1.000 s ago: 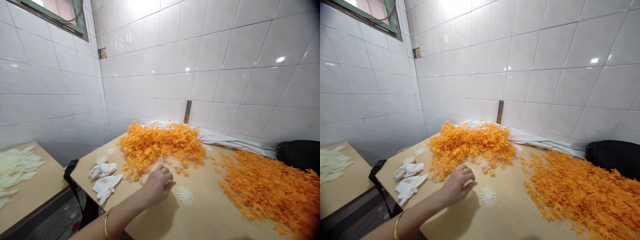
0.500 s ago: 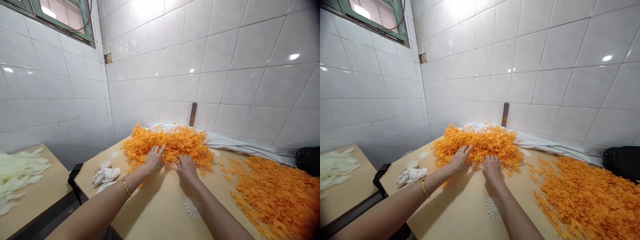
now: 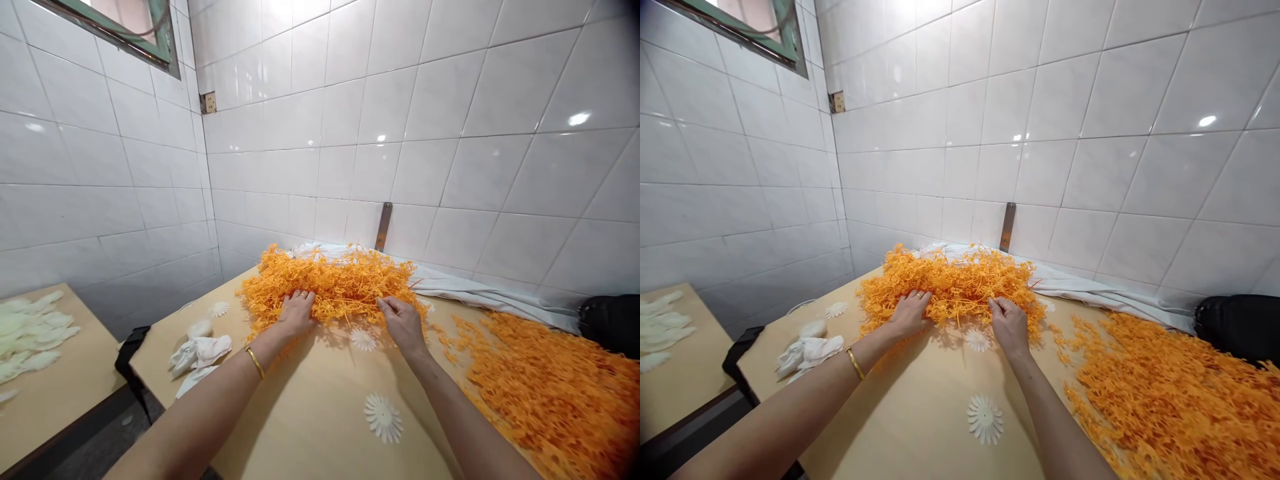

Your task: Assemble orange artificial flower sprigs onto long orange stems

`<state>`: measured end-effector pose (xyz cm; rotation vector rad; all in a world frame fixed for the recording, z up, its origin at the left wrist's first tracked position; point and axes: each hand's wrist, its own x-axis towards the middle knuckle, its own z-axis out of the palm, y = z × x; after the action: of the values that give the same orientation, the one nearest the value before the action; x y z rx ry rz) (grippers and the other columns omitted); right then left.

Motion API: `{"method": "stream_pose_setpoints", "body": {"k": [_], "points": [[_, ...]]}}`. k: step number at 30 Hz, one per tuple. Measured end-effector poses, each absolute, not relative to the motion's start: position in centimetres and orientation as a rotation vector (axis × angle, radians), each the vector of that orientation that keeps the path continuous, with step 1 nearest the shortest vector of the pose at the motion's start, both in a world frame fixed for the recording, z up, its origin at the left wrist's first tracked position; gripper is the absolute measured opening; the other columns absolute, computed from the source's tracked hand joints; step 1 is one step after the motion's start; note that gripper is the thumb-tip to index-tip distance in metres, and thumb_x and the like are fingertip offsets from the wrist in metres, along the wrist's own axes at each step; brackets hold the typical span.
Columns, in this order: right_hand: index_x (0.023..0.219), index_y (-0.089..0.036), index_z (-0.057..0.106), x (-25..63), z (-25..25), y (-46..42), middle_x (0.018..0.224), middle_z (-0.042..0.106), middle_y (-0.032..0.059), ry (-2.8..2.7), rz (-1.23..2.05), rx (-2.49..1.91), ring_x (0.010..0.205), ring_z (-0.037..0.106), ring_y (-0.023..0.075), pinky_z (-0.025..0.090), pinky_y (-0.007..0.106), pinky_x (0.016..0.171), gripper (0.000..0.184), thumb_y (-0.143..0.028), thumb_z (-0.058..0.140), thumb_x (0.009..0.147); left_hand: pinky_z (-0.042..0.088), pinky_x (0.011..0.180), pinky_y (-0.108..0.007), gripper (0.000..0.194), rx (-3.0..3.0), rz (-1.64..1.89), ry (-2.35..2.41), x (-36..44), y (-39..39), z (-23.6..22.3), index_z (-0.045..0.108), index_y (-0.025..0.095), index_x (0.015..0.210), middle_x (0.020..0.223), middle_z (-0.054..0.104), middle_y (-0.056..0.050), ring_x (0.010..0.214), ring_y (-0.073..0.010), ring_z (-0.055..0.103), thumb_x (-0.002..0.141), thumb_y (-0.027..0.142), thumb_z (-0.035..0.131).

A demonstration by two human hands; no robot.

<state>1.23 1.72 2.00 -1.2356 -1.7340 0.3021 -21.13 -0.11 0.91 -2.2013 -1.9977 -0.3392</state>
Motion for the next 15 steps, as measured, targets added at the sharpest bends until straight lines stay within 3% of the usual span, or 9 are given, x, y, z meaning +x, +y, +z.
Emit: {"method": "stream_pose_setpoints", "body": {"k": [3, 6, 7, 10, 11, 15], "points": [[0.067, -0.018, 0.06, 1.6, 1.4, 1.0, 0.066, 0.053, 0.0036, -1.946, 0.127, -1.202, 0.068, 0.048, 0.0176, 0.034, 0.028, 0.063, 0.03, -0.036, 0.039, 0.079, 0.033, 0.086, -0.042, 0.06, -2.244, -0.271, -2.047, -20.4, -0.4, 1.6, 0.04, 0.015, 0.113, 0.113, 0.048, -0.014, 0.107, -0.0284, 0.039, 0.063, 0.043, 0.057], [0.094, -0.021, 0.062, 1.7, 0.5, 0.2, 0.096, 0.055, 0.0093, -2.165, -0.115, -1.192, 0.091, 0.047, 0.0229, 0.035, 0.034, 0.075, 0.027, -0.031, 0.042, 0.079, 0.035, 0.085, -0.039, 0.081, -2.34, -0.238, -2.053, -19.3, -1.5, 3.2, 0.033, 0.013, 0.122, 0.12, 0.042, -0.018, 0.109, -0.0299, 0.04, 0.056, 0.048, 0.062], [0.101, -0.021, 0.059, 1.6, 0.2, 0.0, 0.103, 0.054, 0.0107, -2.191, -0.182, -1.208, 0.095, 0.046, 0.0241, 0.035, 0.035, 0.077, 0.03, -0.029, 0.041, 0.079, 0.037, 0.083, -0.036, 0.077, -2.387, -0.249, -2.018, -19.0, -2.0, 4.0, 0.034, 0.014, 0.121, 0.12, 0.043, -0.017, 0.107, -0.0288, 0.042, 0.058, 0.048, 0.061], [0.11, -0.018, 0.054, 1.0, 0.0, -0.9, 0.111, 0.05, 0.0126, -2.199, -0.312, -1.231, 0.103, 0.043, 0.0249, 0.035, 0.037, 0.082, 0.034, -0.027, 0.038, 0.081, 0.04, 0.074, -0.03, 0.032, -2.336, -0.365, -1.936, -19.7, -2.8, 6.8, 0.051, 0.018, 0.101, 0.098, 0.056, -0.009, 0.09, -0.0207, 0.052, 0.075, 0.036, 0.044], [0.11, -0.017, 0.053, 0.6, 0.1, -1.2, 0.112, 0.05, 0.0125, -2.202, -0.329, -1.222, 0.104, 0.043, 0.0246, 0.035, 0.037, 0.082, 0.034, -0.027, 0.037, 0.082, 0.04, 0.072, -0.029, 0.025, -2.195, -0.424, -1.977, -20.5, -2.7, 7.6, 0.054, 0.018, 0.094, 0.091, 0.058, -0.008, 0.085, -0.0192, 0.053, 0.079, 0.031, 0.038], [0.112, -0.017, 0.052, -1.4, 1.3, -2.2, 0.114, 0.049, 0.012, -2.223, -0.358, -1.199, 0.106, 0.041, 0.0238, 0.033, 0.037, 0.086, 0.034, -0.027, 0.035, 0.083, 0.039, 0.068, -0.031, 0.023, -1.794, -0.487, -2.14, -25.1, -1.1, 9.1, 0.057, 0.015, 0.082, 0.087, 0.059, -0.011, 0.087, -0.0236, 0.051, 0.077, 0.029, 0.04]]}}
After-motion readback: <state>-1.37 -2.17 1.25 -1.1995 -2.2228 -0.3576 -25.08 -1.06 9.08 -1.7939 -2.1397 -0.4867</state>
